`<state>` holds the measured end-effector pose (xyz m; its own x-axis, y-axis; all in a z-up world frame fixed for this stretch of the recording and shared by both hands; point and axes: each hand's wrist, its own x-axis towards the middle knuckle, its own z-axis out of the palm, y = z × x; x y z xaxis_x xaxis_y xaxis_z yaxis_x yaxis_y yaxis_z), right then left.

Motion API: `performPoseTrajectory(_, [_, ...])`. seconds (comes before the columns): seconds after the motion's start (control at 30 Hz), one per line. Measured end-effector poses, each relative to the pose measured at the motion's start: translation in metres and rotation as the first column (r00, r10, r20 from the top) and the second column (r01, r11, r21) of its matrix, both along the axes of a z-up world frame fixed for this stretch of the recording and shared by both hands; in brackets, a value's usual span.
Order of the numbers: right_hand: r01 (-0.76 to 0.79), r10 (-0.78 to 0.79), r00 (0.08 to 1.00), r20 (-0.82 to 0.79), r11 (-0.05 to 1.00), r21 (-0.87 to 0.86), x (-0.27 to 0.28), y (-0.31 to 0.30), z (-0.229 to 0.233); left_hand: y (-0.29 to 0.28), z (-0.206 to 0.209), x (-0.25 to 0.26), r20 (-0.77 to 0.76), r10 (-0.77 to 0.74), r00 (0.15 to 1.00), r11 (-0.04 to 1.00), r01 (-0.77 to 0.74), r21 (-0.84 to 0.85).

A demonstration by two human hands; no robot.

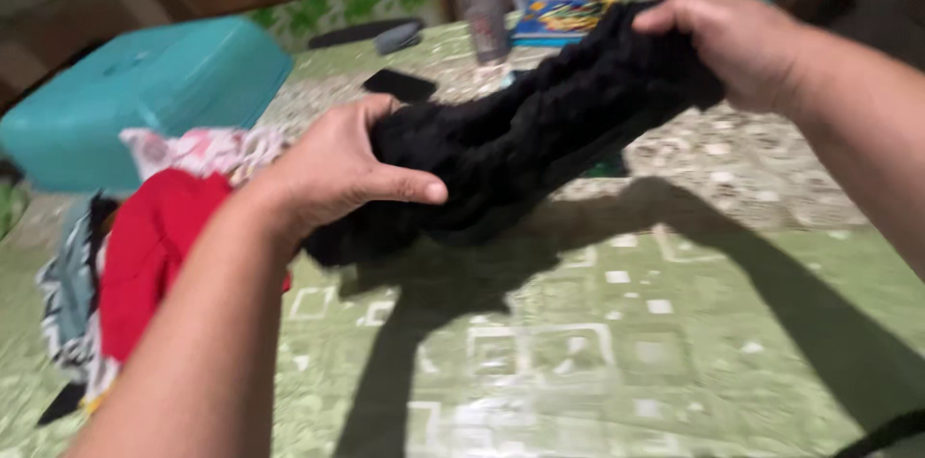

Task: The person folds a green and white graphic shirt, a black garment, a red pair of pants, a pink floral cloth, a zig-zag patterned shirt, and a light pink pair of shorts on a table before placing them in a stack.

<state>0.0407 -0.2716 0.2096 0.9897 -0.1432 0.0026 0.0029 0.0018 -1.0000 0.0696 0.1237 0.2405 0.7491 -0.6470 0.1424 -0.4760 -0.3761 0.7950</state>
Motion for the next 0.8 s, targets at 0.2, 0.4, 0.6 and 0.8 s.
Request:
performPoseTrajectory(0.2, [-0.002, 0.005, 0.997, -0.074, 0.999, 0.040, -0.077, -0.120, 0.021, -0.100, 0.029, -0.021, -0.138, -0.104, 0.985, 0.990, 0.089, -0.110])
performPoseTrajectory(0.4, [-0.229, 0.209, 0.968, 0.137, 0.962, 0.149, -0.150, -0.226, 0.016, -0.184, 0.036, -0.034, -0.566, -0.383, 0.730, 0.869, 0.077, -0.489])
performPoseTrajectory(0.6, [-0.420, 0.290, 0.894, 0.341, 0.807, 0.414, -0.207, -0.225, 0.006, -0.254, 0.022, -0.051, -0.620, -0.404, 0.673, 0.785, -0.093, -0.612])
performPoseTrajectory(0.8, [0.087, -0.086, 0.996, 0.019, 0.991, -0.098, -0.188, -0.248, 0.011, -0.282, 0.015, -0.062, -0.376, -0.053, 0.925, 0.818, -0.176, -0.548])
